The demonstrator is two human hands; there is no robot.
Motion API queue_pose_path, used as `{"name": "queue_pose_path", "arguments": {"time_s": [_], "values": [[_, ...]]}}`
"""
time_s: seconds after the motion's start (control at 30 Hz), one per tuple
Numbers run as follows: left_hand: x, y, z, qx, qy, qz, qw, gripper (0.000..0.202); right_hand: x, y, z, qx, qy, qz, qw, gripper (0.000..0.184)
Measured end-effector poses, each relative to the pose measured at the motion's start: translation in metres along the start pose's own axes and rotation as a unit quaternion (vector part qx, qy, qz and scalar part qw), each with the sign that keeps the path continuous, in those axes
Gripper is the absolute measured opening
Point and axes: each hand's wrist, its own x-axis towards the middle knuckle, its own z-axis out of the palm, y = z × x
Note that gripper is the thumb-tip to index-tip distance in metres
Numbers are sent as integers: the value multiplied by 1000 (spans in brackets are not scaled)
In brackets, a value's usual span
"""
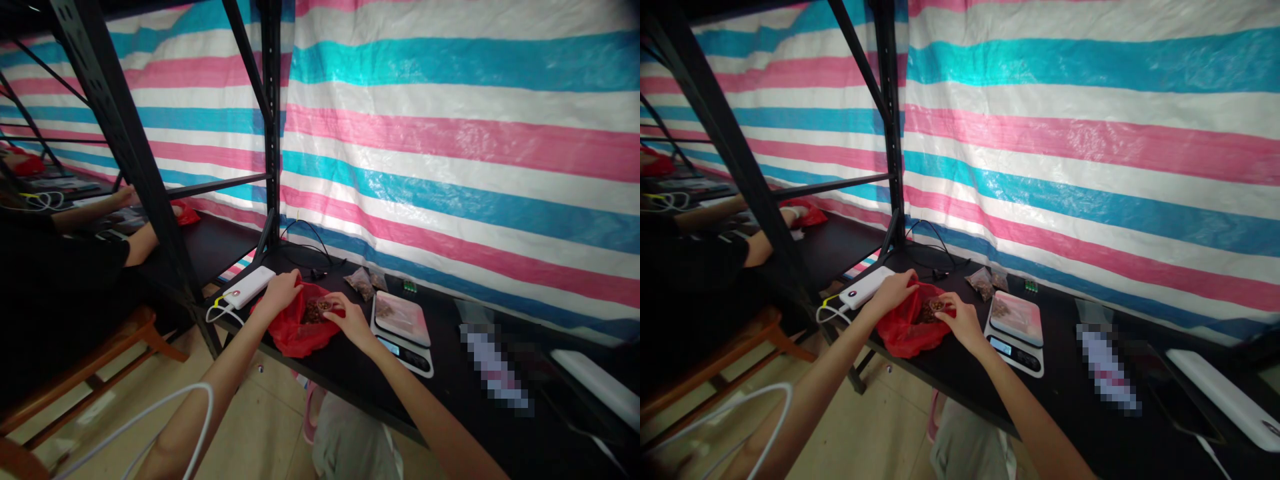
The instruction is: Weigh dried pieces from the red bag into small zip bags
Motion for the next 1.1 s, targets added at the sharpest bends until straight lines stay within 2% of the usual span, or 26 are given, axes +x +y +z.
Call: {"name": "queue_pose_path", "arguments": {"time_s": [0.1,0.2,0.3,0.4,0.53,0.73,0.83,0.97,1.03,1.1], "values": [[-3,6,2,39,36,103,993,35,-1,-12,-5,39,27,-39,998,33],[0,19,11,51,34,236,970,45,-5,-23,-21,55,63,-54,995,35],[10,33,23,66,40,327,942,36,-16,-32,-51,60,91,-51,993,35],[25,38,34,95,46,376,921,22,-34,-35,-88,47,124,-29,991,36],[41,31,37,65,33,370,926,21,-65,-28,-133,8,168,3,986,37],[49,27,14,30,-5,331,943,35,-100,-5,-175,5,212,50,976,41],[51,28,4,24,-1,313,950,39,-108,6,-184,16,228,63,972,42],[53,29,2,-12,4,277,961,44,-109,21,-187,24,231,78,970,42],[53,35,3,-37,19,262,964,39,-109,31,-187,18,228,86,970,41],[53,50,6,-79,33,263,961,32,-108,41,-186,11,224,88,971,40]]}}
